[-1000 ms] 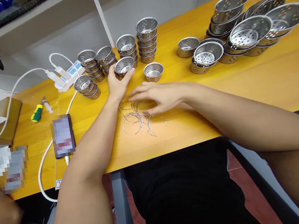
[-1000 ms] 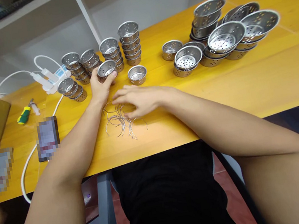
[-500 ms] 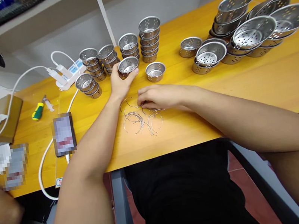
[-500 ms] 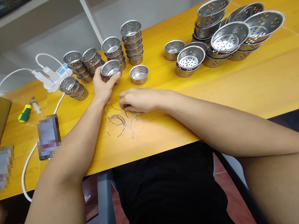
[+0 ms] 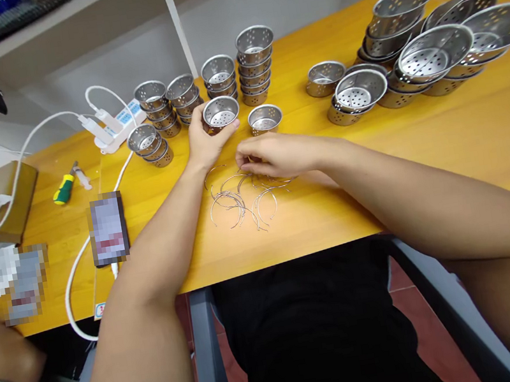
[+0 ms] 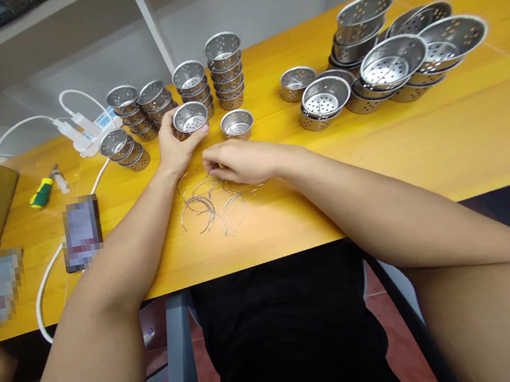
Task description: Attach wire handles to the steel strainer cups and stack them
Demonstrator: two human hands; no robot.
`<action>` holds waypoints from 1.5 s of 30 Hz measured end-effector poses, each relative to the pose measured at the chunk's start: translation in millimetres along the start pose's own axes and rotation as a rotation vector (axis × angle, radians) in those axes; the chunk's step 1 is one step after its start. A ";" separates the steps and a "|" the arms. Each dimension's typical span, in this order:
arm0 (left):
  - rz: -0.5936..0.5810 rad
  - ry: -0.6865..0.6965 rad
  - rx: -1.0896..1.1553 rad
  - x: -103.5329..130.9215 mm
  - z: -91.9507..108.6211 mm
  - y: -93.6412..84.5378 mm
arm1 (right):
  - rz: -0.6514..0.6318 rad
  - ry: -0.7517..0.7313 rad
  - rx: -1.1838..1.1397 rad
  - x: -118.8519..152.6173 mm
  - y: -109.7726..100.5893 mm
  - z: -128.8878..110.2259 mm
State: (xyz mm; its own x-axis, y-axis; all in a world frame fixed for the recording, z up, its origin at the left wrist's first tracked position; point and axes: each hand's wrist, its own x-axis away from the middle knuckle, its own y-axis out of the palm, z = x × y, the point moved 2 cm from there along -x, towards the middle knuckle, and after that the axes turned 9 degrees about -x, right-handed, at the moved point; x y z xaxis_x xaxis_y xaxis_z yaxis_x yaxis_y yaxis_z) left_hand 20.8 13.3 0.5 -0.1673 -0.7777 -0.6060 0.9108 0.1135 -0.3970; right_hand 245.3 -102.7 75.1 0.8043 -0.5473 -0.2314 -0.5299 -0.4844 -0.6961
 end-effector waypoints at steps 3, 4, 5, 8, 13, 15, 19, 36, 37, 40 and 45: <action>-0.023 0.045 -0.023 -1.9 -8.2 1.1 | 0.049 -0.015 -0.027 2.3 -5.3 0.2; -0.029 0.059 -0.028 -2.8 -12.6 1.5 | 0.087 -0.018 -0.054 2.8 -6.6 -0.1; -0.033 0.072 -0.031 -3.7 -17.0 1.9 | 0.141 -0.021 -0.091 3.1 -7.9 -0.1; -0.051 0.104 -0.027 -6.1 -26.6 2.3 | 0.365 -0.006 -0.239 2.2 -11.1 6.6; -0.071 0.116 -0.033 -5.2 -25.6 2.8 | 0.719 0.031 -0.400 -0.8 -22.5 43.5; -0.075 0.119 -0.034 -3.1 -24.0 3.7 | 0.794 0.036 -0.415 -0.6 -29.3 58.8; -0.093 0.114 -0.020 -0.3 -28.6 6.0 | 0.862 0.060 -0.409 2.0 -38.8 73.2; 0.040 0.206 -0.165 -0.2 7.8 3.4 | 0.925 0.146 -0.391 4.4 -40.1 58.4; 0.036 0.195 -0.149 0.7 13.1 3.8 | 0.907 0.146 -0.392 5.1 -40.2 57.7; -0.023 0.150 -0.088 3.0 27.0 5.5 | 0.856 0.132 -0.401 6.6 -40.4 58.3; -0.083 0.150 -0.060 4.0 37.4 5.8 | 0.804 0.106 -0.425 5.5 -39.7 61.5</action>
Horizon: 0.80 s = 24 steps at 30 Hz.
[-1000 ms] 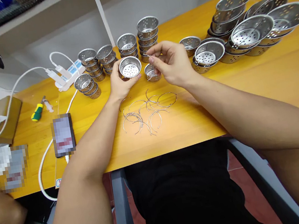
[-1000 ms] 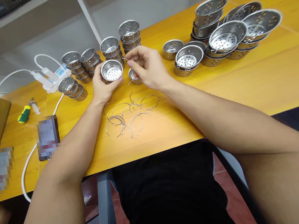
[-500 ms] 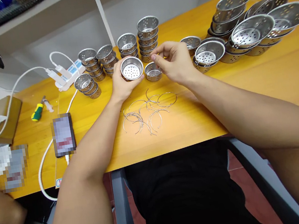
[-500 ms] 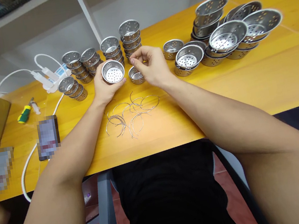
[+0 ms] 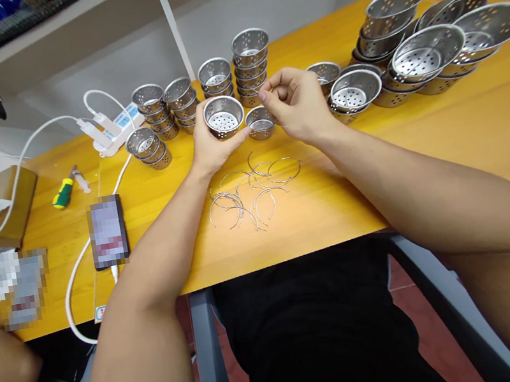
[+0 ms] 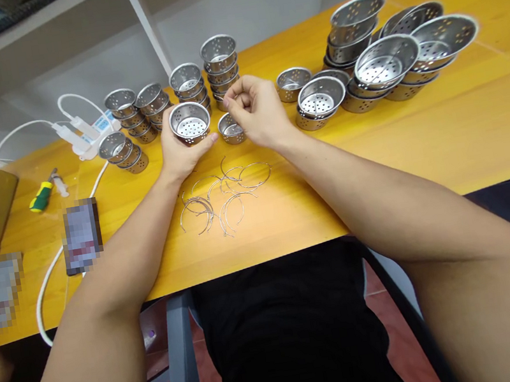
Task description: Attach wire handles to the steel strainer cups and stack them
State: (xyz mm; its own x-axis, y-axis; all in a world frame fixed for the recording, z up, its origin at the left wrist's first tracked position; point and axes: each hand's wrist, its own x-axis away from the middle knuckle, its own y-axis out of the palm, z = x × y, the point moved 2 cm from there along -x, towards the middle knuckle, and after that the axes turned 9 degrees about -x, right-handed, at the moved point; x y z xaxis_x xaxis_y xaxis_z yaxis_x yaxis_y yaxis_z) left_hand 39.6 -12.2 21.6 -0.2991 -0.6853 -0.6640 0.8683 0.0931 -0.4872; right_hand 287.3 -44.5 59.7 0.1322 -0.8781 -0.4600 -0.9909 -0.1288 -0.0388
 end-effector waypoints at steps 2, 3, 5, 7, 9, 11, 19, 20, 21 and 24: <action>-0.021 0.019 0.000 -0.4 0.2 1.6 | -0.010 -0.006 0.016 0.4 1.6 -2.5; -0.029 0.026 -0.001 -0.4 -0.1 3.1 | -0.012 -0.011 0.032 1.0 2.6 -4.8; -0.042 0.038 -0.011 -0.2 -0.5 7.2 | -0.013 -0.018 0.071 3.3 4.7 -10.3; -0.052 0.047 -0.024 0.6 -0.6 12.6 | -0.015 -0.018 0.097 6.1 6.8 -14.7; -0.057 0.061 -0.025 1.7 0.2 18.3 | -0.028 -0.022 0.101 8.1 8.6 -16.3; -0.054 0.080 -0.021 2.8 2.0 22.9 | -0.040 -0.035 0.105 8.8 9.9 -15.5; -0.118 0.099 -0.016 8.7 6.4 29.7 | -0.023 -0.039 0.177 7.3 9.6 -15.6; -0.124 0.096 -0.001 9.3 6.3 30.1 | -0.028 -0.036 0.175 7.3 9.5 -15.8; -0.131 0.090 0.010 9.6 6.3 30.4 | -0.033 -0.032 0.171 7.4 9.3 -15.7; -0.163 0.061 0.022 9.9 8.3 31.4 | -0.051 -0.024 0.150 7.7 10.0 -13.9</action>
State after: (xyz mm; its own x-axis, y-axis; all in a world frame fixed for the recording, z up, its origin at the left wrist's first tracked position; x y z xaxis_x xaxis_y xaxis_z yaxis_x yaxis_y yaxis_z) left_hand 67.2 -22.1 4.4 -0.4594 -0.6449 -0.6108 0.8146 -0.0317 -0.5792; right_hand 278.8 -58.9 68.1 0.1839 -0.8607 -0.4748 -0.9757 -0.1015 -0.1940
